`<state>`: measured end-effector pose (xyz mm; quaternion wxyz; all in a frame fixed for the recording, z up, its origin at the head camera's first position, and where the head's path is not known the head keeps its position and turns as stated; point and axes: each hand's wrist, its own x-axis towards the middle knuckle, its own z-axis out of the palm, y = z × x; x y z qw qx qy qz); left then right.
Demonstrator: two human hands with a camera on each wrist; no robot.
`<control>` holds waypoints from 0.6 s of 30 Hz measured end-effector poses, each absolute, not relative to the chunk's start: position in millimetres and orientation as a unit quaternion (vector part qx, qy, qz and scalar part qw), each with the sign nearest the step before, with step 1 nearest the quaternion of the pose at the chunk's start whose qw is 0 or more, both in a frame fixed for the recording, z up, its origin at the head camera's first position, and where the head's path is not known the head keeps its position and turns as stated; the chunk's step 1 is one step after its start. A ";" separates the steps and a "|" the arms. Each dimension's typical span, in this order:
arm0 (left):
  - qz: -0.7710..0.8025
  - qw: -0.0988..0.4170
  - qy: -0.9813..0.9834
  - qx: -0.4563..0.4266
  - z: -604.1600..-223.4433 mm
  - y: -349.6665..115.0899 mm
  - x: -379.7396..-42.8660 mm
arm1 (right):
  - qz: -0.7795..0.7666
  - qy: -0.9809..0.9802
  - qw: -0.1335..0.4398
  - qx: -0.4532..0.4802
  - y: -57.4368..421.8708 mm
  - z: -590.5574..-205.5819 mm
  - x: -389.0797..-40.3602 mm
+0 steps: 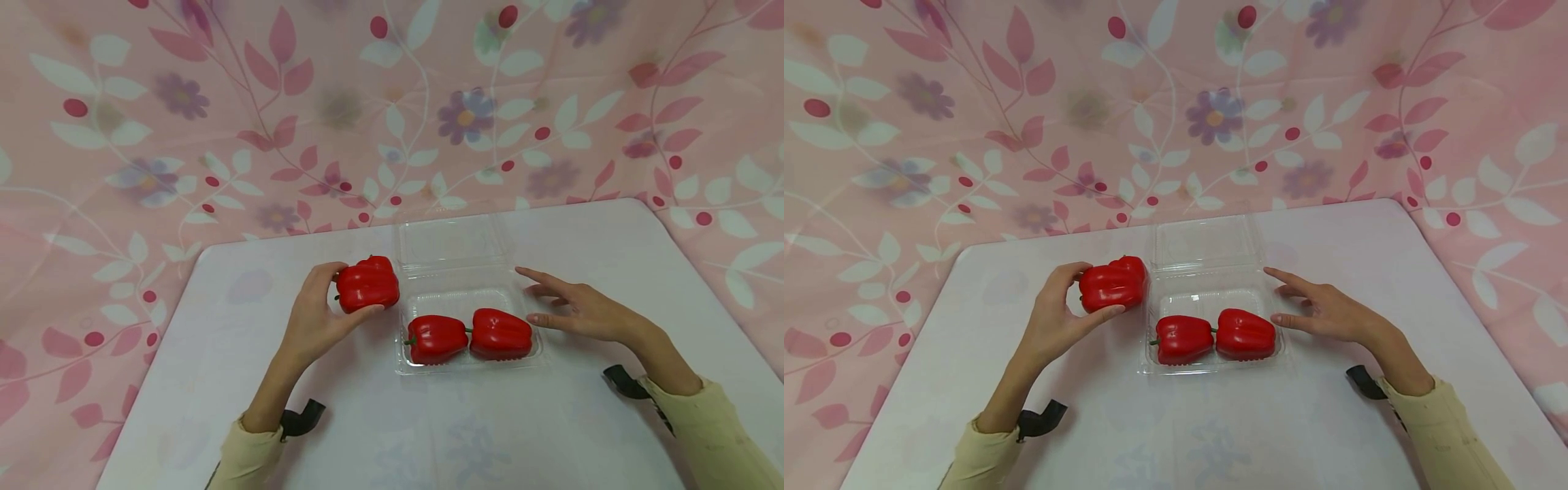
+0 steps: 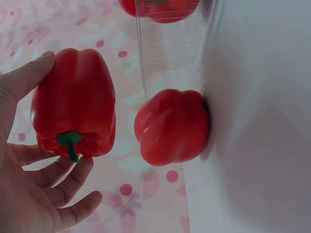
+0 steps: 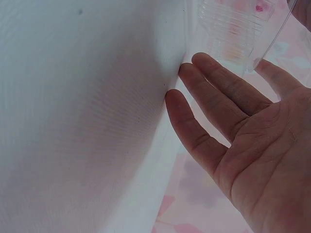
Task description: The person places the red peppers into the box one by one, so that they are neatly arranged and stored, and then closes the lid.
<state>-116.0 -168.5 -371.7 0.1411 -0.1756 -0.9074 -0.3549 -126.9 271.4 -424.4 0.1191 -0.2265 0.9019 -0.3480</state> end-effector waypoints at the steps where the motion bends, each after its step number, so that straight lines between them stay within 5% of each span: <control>1: -0.355 0.144 -0.907 -0.175 -371.9 -166.5 -116.2 | -0.349 0.901 0.119 -0.228 271.3 -424.3 -126.9; 18: -0.365 0.140 -0.901 -0.189 -372.8 -131.0 -119.1 | -0.353 0.899 0.120 -0.231 270.3 -422.8 -125.8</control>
